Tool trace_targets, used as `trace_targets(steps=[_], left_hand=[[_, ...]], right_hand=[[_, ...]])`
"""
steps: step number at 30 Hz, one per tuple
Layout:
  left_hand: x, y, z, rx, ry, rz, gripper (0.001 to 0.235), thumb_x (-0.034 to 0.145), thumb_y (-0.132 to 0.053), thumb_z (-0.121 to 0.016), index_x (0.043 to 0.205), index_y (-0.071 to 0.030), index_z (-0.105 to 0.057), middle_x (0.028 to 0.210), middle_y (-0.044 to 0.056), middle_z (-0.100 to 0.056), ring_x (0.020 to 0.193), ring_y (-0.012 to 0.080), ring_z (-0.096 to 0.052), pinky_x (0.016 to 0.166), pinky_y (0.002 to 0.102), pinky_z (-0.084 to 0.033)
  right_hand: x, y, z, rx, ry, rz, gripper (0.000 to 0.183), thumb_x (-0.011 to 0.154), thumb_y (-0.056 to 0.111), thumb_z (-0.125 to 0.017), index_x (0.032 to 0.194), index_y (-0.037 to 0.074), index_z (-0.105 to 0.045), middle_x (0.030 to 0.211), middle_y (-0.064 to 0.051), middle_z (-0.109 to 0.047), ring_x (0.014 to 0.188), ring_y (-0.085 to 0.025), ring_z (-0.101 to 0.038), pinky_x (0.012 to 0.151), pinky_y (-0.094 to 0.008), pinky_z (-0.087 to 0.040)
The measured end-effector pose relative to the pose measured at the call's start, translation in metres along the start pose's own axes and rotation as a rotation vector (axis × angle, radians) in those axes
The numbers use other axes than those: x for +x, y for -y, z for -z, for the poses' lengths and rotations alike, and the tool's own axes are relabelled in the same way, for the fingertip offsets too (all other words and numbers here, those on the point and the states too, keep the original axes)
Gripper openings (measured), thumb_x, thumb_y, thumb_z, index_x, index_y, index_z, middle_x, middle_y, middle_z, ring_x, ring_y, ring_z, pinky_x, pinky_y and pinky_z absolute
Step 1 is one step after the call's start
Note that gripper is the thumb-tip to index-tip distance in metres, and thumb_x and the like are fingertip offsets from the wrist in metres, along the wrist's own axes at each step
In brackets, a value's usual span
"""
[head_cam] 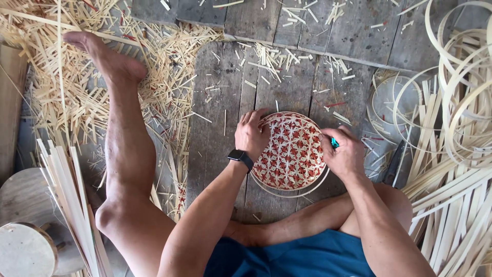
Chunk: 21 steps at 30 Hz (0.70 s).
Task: The person sits on the floor weaving a round bamboo tray with a red-and-white pattern, pressing and tucking bamboo strips into the rim and securing the edge with a clothespin clip. They lift the finished tray, place it onto a stack of completed trays, and take a new tray to continue weaving.
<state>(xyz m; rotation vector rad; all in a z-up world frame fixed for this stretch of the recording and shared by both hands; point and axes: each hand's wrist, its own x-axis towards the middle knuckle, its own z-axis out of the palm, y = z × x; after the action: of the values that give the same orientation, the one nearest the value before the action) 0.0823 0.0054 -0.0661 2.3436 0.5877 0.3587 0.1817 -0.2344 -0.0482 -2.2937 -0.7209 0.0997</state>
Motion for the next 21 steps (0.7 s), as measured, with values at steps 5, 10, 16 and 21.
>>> trace_targets(steps=[5,10,16,21], left_hand=[[-0.004,0.012,-0.016,-0.07,-0.033,0.062,0.029,0.088,-0.005,-0.068,0.117,-0.006,-0.071,0.109,0.016,-0.074,0.103,0.0334,-0.07,0.091,0.042,-0.057],[0.002,0.008,-0.013,-0.074,-0.058,0.05,0.018,0.09,-0.008,-0.069,0.106,-0.008,-0.075,0.099,0.014,-0.075,0.091,0.0335,-0.073,0.081,0.042,-0.059],[0.011,0.017,-0.018,-0.052,0.015,0.0,0.01,0.091,-0.016,-0.072,0.098,-0.011,-0.078,0.094,0.011,-0.076,0.083,0.0306,-0.074,0.076,0.04,-0.06],[0.017,0.027,-0.025,-0.045,0.027,-0.066,0.01,0.09,-0.012,-0.07,0.097,-0.012,-0.076,0.095,0.008,-0.077,0.083,0.0266,-0.075,0.076,0.038,-0.061]], right_hand=[[0.005,0.0,-0.007,-0.027,-0.035,0.03,0.012,0.092,0.009,-0.077,0.103,0.009,-0.074,0.094,-0.01,-0.072,0.078,-0.026,-0.072,0.068,-0.038,-0.057],[0.004,0.003,-0.002,-0.03,-0.008,-0.004,0.009,0.092,0.011,-0.077,0.098,0.008,-0.071,0.09,-0.01,-0.072,0.073,-0.026,-0.072,0.063,-0.039,-0.056],[-0.003,0.002,0.003,-0.098,0.033,0.062,0.012,0.087,0.012,-0.079,0.091,0.007,-0.069,0.09,-0.011,-0.071,0.075,-0.029,-0.07,0.064,-0.04,-0.056],[-0.013,-0.032,-0.004,0.007,0.118,-0.152,0.04,0.091,0.016,-0.073,0.124,0.002,-0.057,0.086,-0.012,-0.065,0.067,-0.022,-0.065,0.058,-0.037,-0.055]])
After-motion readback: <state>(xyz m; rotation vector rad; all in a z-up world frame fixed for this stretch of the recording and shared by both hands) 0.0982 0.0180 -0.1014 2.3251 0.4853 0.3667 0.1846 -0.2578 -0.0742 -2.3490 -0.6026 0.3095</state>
